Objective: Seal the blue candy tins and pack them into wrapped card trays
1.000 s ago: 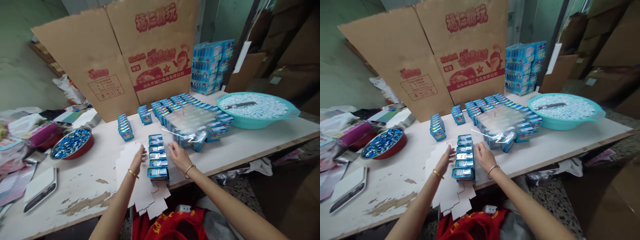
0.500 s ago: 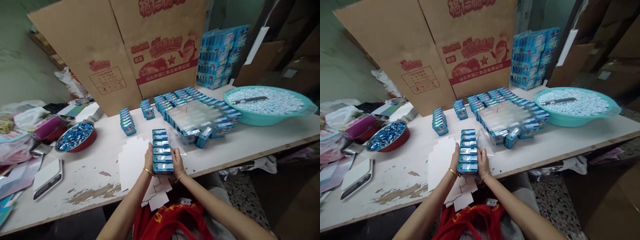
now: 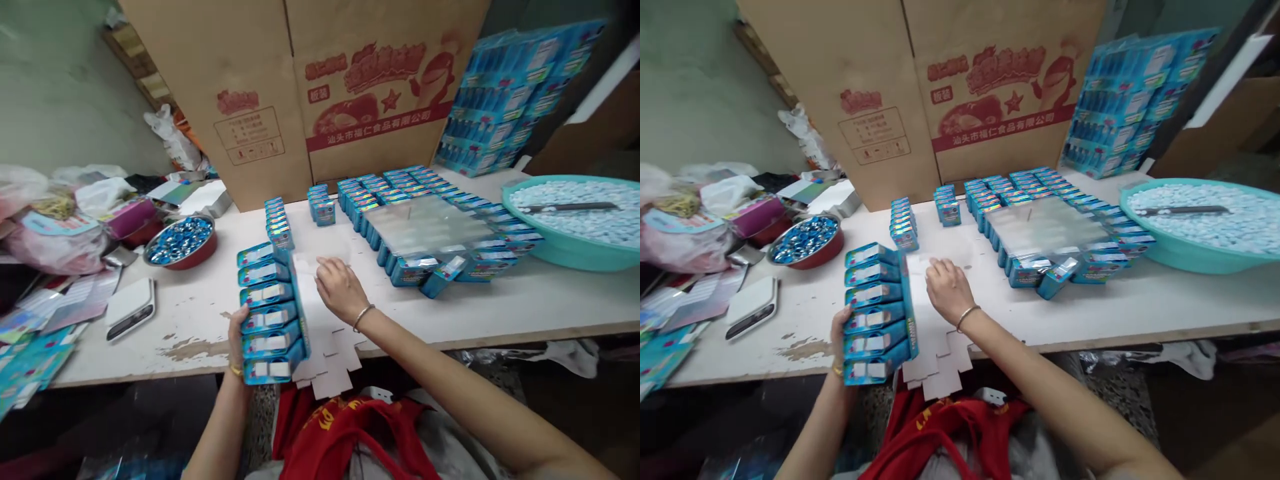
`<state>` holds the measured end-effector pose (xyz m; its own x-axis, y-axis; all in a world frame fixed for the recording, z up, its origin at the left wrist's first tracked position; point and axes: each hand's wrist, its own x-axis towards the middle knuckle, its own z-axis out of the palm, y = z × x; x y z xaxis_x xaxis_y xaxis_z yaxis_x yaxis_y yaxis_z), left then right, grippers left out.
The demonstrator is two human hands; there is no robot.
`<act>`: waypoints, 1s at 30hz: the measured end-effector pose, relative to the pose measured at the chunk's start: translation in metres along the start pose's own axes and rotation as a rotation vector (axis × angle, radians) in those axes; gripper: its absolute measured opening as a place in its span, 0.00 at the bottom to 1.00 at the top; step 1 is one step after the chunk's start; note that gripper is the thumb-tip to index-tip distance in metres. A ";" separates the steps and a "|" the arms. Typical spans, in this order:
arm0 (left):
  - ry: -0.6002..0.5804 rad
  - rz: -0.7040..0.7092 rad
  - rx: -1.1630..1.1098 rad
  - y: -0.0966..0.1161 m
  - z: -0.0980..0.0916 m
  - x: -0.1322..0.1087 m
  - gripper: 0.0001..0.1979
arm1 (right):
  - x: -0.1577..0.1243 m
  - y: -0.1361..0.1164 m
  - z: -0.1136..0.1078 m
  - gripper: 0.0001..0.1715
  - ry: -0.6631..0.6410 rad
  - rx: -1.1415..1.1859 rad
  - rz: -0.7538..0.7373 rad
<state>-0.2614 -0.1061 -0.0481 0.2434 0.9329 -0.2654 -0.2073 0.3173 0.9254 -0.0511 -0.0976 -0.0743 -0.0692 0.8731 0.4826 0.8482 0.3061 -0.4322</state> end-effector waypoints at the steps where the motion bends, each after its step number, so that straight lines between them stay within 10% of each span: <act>1: 0.078 0.009 -0.003 0.002 -0.019 -0.011 0.28 | 0.001 -0.003 0.014 0.12 -0.094 -0.059 -0.015; 4: 0.327 0.018 -0.047 -0.001 -0.064 -0.045 0.21 | -0.012 -0.010 0.057 0.09 -0.353 -0.106 -0.060; 8: 0.381 -0.094 -0.030 -0.019 -0.086 -0.081 0.21 | -0.047 -0.007 0.085 0.05 -0.372 0.023 -0.041; 18: 0.069 -0.179 0.051 -0.068 -0.081 -0.028 0.39 | -0.071 0.010 0.095 0.12 -0.172 0.348 0.030; 25: 0.039 -0.153 0.098 -0.059 -0.061 -0.022 0.33 | -0.063 0.014 0.080 0.11 -0.072 0.586 0.283; 30: -0.030 -0.158 0.114 -0.044 -0.047 -0.025 0.35 | -0.056 0.017 0.070 0.13 -0.155 0.584 0.124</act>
<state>-0.3033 -0.1358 -0.0949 0.2928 0.8669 -0.4034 -0.0562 0.4367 0.8978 -0.0691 -0.1149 -0.1622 -0.1007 0.9472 0.3045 0.4300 0.3175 -0.8451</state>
